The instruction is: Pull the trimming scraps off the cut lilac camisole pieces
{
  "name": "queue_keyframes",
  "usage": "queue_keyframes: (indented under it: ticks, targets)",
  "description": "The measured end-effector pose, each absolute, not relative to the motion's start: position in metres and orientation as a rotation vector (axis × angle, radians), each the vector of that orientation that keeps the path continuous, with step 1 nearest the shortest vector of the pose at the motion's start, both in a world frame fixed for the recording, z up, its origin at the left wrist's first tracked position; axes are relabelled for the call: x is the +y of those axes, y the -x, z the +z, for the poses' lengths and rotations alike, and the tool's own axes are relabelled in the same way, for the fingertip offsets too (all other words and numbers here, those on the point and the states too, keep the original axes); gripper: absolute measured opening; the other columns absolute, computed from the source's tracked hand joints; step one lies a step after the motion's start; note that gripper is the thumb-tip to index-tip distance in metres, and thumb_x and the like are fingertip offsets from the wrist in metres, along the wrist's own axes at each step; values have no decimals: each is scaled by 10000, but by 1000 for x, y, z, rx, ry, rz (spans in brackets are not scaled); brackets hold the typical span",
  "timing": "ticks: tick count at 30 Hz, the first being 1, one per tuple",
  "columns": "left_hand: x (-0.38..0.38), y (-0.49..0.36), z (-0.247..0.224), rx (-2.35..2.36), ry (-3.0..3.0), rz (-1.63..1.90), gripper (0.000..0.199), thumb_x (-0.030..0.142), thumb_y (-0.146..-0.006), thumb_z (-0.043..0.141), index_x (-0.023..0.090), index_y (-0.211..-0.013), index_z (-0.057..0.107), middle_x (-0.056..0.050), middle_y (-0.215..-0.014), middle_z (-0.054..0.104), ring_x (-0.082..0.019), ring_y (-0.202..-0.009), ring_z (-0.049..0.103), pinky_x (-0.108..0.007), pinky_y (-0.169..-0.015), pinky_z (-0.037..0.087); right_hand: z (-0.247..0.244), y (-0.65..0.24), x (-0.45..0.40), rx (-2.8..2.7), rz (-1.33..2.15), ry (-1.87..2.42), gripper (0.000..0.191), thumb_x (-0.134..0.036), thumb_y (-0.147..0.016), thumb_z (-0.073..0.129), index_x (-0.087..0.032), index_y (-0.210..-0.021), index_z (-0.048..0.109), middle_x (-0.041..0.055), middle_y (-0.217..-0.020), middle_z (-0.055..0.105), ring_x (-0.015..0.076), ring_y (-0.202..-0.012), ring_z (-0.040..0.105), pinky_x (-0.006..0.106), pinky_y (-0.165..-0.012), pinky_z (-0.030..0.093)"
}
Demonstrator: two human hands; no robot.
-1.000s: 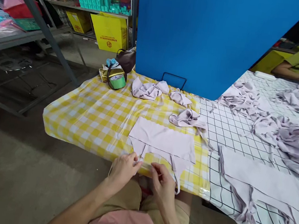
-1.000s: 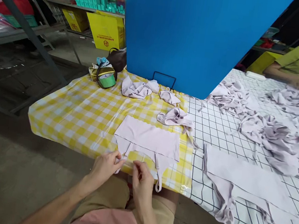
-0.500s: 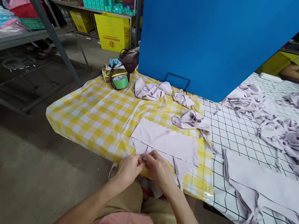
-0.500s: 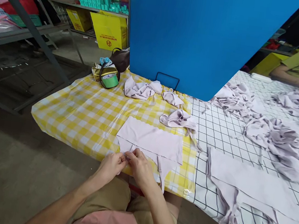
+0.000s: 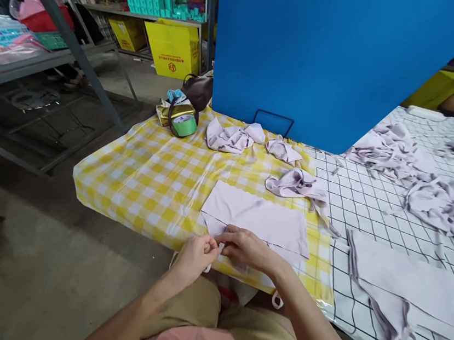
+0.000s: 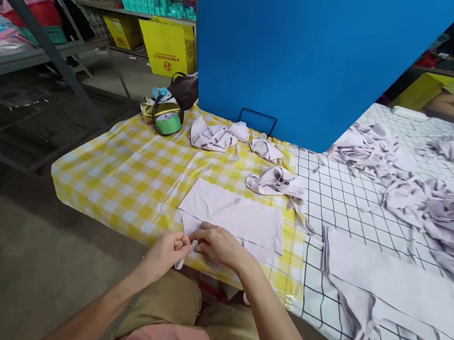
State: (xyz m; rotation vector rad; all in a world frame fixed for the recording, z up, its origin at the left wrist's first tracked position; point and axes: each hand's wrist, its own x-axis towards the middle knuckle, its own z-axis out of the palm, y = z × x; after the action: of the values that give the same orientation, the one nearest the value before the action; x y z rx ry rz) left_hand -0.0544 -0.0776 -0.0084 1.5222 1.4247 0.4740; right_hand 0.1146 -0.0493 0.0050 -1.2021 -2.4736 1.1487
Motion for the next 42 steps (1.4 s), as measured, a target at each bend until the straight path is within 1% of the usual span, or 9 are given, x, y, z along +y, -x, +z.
queue_keyframes:
  ticks: [6,12,16,25,29,36,42]
  targets:
    - [-76,55,-12,1428,-1553,450,126,214,-687,486,167,-571,479,90,-424,260,-73,-427,249,-200,-442,177,4,-116,-41,-2438,1224,1086,173,-92,-780,563,-172,-894,667,16,-783,573,110,-663,529,194,-610,391]
    - [-74,57,-11,1429,-1541,453,127,223,-677,473,164,-565,465,85,-442,258,-72,-447,238,-200,-447,172,0,-116,-40,-2451,1133,1077,184,-83,-764,578,-175,-890,675,14,-771,580,108,-635,536,188,-584,381]
    - [-73,57,-10,1427,-1536,437,132,230,-678,474,164,-565,459,86,-449,251,-69,-447,237,-202,-451,176,-1,-115,-41,-2466,1085,1071,187,-110,-795,555,-182,-910,683,16,-771,590,105,-620,538,190,-580,383]
    - [-73,58,-9,1413,-1526,446,151,238,-691,497,168,-565,452,87,-447,226,-72,-450,213,-206,-445,160,-4,-117,-40,-2424,1077,1060,175,-136,-822,541,-180,-915,684,25,-784,601,112,-648,558,193,-609,407]
    - [-72,57,-6,1413,-1533,438,162,247,-695,499,171,-563,443,89,-441,238,-72,-447,223,-206,-449,168,-4,-117,-40,-2416,1077,1073,180,-136,-828,535,-174,-923,683,25,-781,590,103,-623,544,188,-593,403]
    - [-72,57,-7,1430,-1556,417,167,248,-698,495,168,-560,442,91,-441,243,-69,-439,231,-206,-444,174,-6,-118,-40,-2399,1082,1057,183,-206,-857,513,-181,-905,688,19,-752,556,101,-603,522,192,-589,398]
    - [-72,58,-8,1424,-1570,406,161,245,-699,499,166,-565,458,88,-442,262,-70,-439,242,-208,-445,177,-7,-119,-40,-2391,1073,1052,182,-215,-857,517,-178,-901,689,22,-750,547,111,-631,527,201,-606,401]
